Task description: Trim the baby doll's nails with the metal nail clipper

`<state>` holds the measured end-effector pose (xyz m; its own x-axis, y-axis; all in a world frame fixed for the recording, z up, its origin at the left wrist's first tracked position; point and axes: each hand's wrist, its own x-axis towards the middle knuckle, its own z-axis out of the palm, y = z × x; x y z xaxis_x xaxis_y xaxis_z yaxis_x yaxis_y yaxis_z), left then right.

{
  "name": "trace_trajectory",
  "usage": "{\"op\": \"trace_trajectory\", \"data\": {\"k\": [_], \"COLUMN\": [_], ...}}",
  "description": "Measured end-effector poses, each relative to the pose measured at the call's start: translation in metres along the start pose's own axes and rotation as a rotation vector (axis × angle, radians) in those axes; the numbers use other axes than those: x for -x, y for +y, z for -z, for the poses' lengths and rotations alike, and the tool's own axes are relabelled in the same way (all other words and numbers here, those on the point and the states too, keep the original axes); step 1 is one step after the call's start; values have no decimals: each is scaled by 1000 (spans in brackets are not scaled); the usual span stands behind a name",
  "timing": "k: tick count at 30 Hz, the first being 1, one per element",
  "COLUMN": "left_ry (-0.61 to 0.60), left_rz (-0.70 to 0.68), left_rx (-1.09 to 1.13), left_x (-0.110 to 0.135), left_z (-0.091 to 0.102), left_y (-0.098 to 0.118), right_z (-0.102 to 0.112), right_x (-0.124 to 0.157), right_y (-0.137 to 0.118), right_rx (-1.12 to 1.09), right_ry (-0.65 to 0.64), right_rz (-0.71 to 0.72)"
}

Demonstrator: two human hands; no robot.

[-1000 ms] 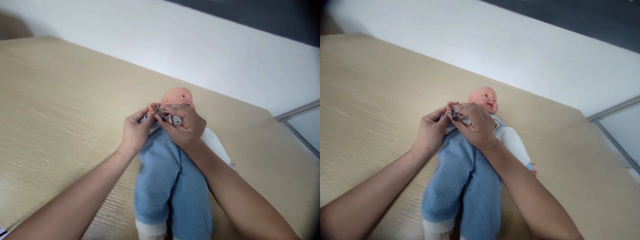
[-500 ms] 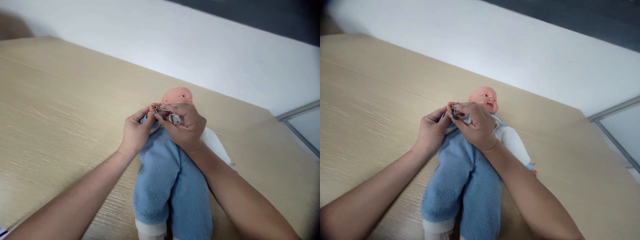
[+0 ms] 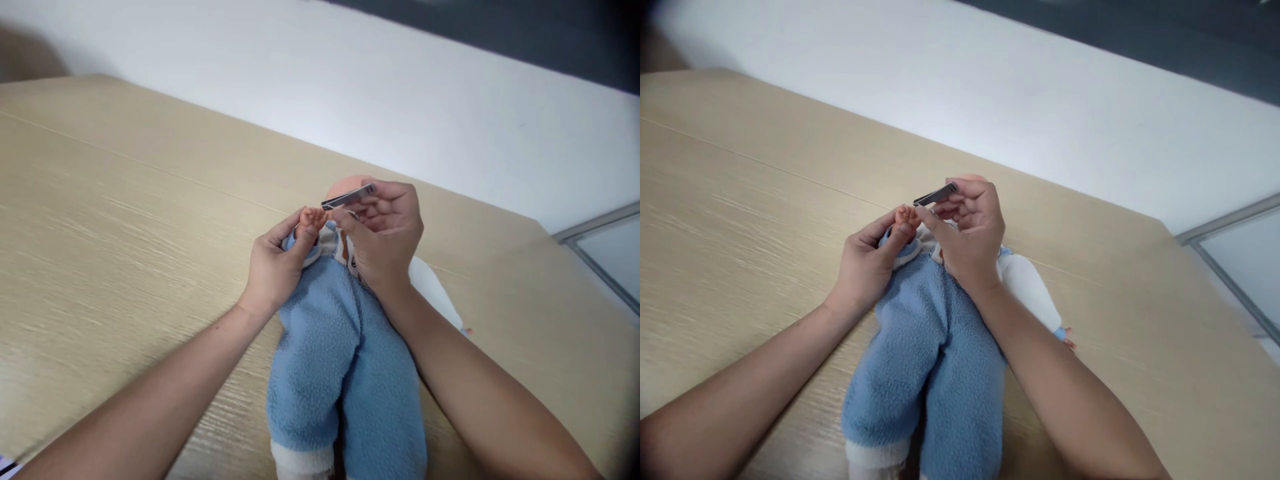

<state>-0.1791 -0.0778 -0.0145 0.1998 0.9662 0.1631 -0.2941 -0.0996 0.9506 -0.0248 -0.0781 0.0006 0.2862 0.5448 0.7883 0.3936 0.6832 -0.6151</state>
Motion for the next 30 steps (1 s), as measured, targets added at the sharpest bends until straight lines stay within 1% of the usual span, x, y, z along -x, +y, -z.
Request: {"op": "trace_trajectory", "data": {"k": [3, 5, 8, 12, 18, 22, 25, 30], "left_ry": [41, 53, 50, 52, 45, 45, 43, 34], "left_rz": [24, 17, -5, -11, -16, -19, -17, -9], "left_rx": [8, 20, 22, 5, -31, -3, 9, -10], "left_x": [1, 1, 1, 1, 2, 2, 2, 3], "left_z": [0, 0, -1, -1, -1, -1, -1, -1], "left_y": [-2, -4, -5, -4, -1, -1, -1, -1], "right_z": [-3, -4, -4, -2, -5, -6, -4, -4], "right_x": [4, 6, 8, 9, 7, 8, 9, 7], "right_y": [-4, -5, -5, -6, -10, -11, -11, -10], "right_rx": [90, 87, 69, 102, 64, 111, 122, 89], "right_ry": [-47, -69, -87, -101, -67, -60, -70, -49], "right_rz": [160, 198, 196, 209, 288, 275, 230, 262]}}
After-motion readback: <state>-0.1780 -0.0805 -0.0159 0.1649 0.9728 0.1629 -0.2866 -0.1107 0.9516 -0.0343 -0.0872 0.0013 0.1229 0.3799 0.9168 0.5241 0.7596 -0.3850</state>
